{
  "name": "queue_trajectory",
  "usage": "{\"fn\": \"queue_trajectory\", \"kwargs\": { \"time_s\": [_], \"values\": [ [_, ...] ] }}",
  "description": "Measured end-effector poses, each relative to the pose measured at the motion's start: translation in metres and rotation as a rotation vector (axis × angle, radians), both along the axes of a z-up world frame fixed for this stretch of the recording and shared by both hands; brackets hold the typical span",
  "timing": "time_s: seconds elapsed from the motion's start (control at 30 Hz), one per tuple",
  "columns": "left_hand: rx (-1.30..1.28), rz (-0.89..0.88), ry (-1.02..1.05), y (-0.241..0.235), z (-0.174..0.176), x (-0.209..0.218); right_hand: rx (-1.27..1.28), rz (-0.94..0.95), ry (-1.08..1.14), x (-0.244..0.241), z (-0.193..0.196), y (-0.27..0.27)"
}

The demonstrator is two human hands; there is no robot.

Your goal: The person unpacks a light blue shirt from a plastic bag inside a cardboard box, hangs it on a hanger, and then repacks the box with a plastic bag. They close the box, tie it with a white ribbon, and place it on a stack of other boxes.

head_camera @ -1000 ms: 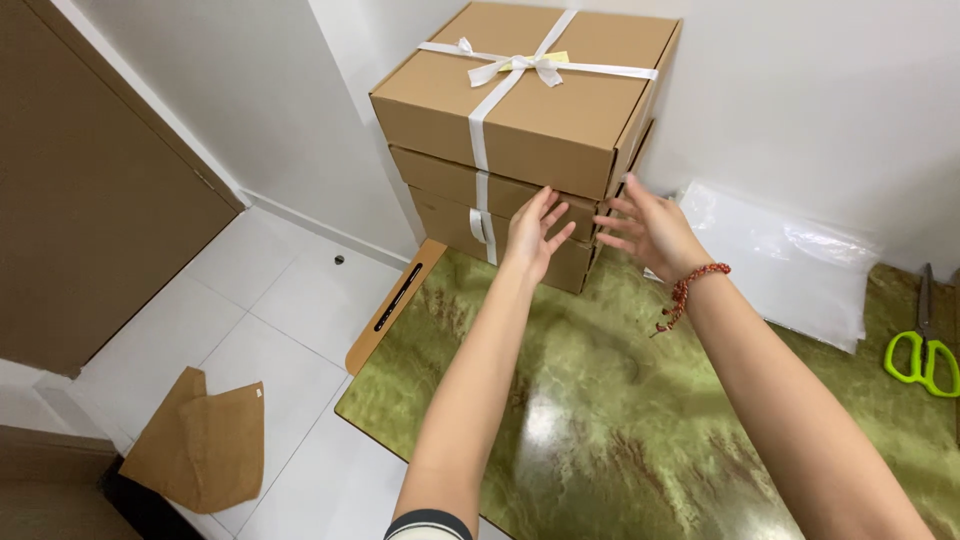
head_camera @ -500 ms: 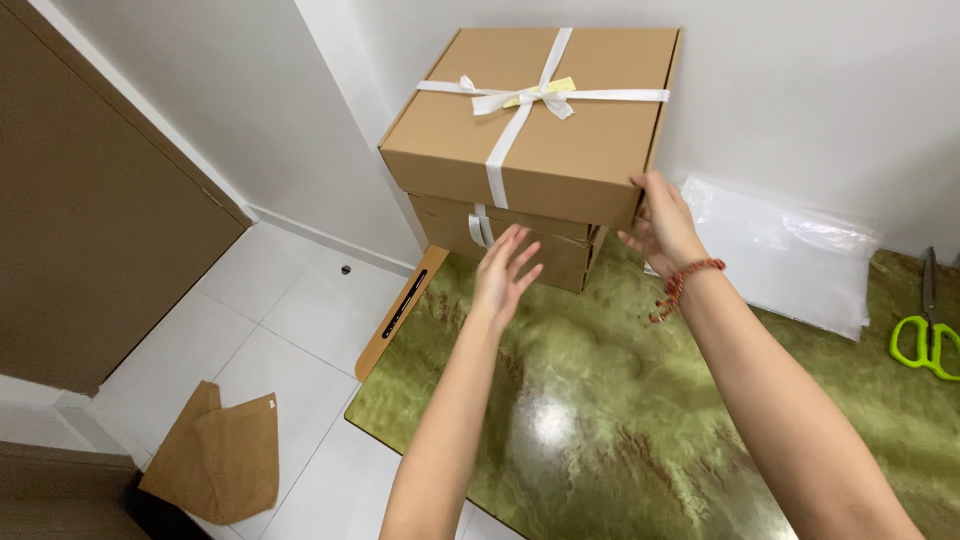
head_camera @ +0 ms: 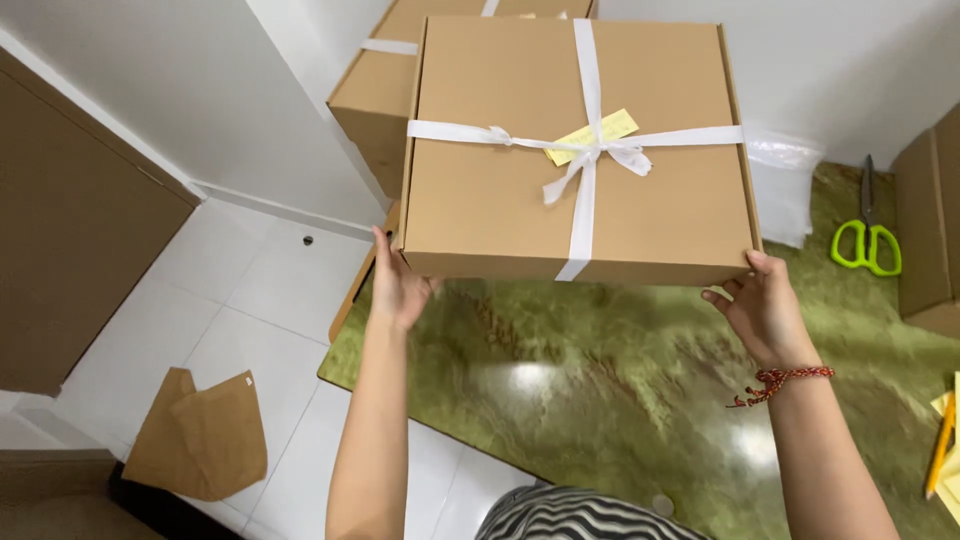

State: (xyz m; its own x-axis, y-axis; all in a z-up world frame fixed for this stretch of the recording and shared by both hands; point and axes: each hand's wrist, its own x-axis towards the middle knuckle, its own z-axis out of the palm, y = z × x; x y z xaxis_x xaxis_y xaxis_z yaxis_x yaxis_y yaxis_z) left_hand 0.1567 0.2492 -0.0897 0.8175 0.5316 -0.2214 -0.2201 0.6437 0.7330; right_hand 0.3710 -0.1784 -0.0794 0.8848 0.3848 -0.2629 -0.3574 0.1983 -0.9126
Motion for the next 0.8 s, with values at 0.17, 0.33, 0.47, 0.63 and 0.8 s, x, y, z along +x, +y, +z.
{"fn": "queue_trajectory", "kwargs": {
  "time_s": [0.17,0.33,0.47,0.63,0.8],
  "values": [
    [0.011,-0.116,0.286,-0.044,0.043,-0.016,0.086,0.043,0.002,-0.014,-0.046,-0.048],
    [0.174,-0.122,0.142,-0.059,0.034,-0.018,0.155,0.008,0.061,-0.025,-0.072,-0.079],
    [0.253,-0.092,0.313,-0.084,0.030,-0.027,0.111,-0.039,0.111,-0.040,-0.085,-0.098],
    [0.220,-0.087,0.354,-0.100,-0.045,-0.043,-0.073,0.003,0.166,-0.054,-0.122,-0.128],
    [-0.084,-0.189,0.645,-0.089,-0.122,-0.075,-0.521,0.188,0.260,-0.067,-0.061,-0.110]
  ]
}}
